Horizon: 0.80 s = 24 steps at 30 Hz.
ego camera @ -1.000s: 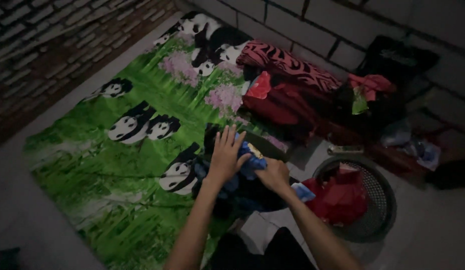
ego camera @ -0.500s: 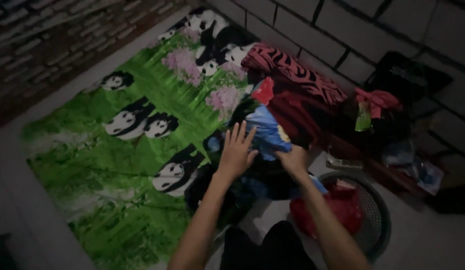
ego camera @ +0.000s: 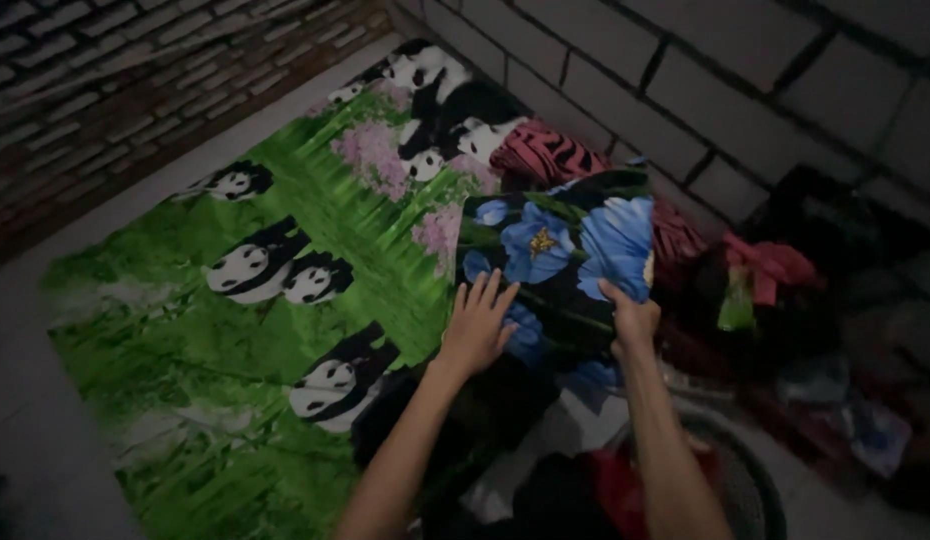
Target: Fold several items of laundry, including a pink patterned pillowcase and a blue floral item, on a mattress.
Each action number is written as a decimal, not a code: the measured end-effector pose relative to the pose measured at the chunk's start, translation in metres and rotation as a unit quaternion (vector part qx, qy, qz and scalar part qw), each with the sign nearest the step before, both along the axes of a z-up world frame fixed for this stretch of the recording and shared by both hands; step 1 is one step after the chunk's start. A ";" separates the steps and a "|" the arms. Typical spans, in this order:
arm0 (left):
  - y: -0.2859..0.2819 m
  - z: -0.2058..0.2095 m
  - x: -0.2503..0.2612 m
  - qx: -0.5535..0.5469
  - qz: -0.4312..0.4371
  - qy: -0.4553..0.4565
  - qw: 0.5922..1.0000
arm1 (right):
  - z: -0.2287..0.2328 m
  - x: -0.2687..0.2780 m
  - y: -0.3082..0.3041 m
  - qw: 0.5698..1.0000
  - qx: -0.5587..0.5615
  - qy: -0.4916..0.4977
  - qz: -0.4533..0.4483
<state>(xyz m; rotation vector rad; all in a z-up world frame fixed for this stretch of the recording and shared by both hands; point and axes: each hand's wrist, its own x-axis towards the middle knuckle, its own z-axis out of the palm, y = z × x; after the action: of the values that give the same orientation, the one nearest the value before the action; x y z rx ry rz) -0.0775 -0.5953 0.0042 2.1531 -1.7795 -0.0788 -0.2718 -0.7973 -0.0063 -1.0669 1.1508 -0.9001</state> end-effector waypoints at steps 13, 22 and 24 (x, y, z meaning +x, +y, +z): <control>-0.203 -0.034 0.008 0.019 0.069 -0.008 0.997 | -0.101 -0.032 -0.166 0.975 0.196 -0.051 -0.091; -0.240 -0.079 0.011 0.015 0.071 0.002 0.997 | -0.258 -0.079 -0.201 0.917 0.349 -0.111 -0.157; -0.238 -0.079 0.007 0.041 0.084 0.020 0.995 | -0.273 -0.089 -0.202 0.914 0.357 -0.091 -0.172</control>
<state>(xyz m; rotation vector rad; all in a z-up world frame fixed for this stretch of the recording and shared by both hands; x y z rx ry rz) -0.0700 -0.8336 -0.0750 2.3333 -1.5912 -0.1533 -0.3612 -0.9998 -0.2794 -0.1817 1.3764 -0.7264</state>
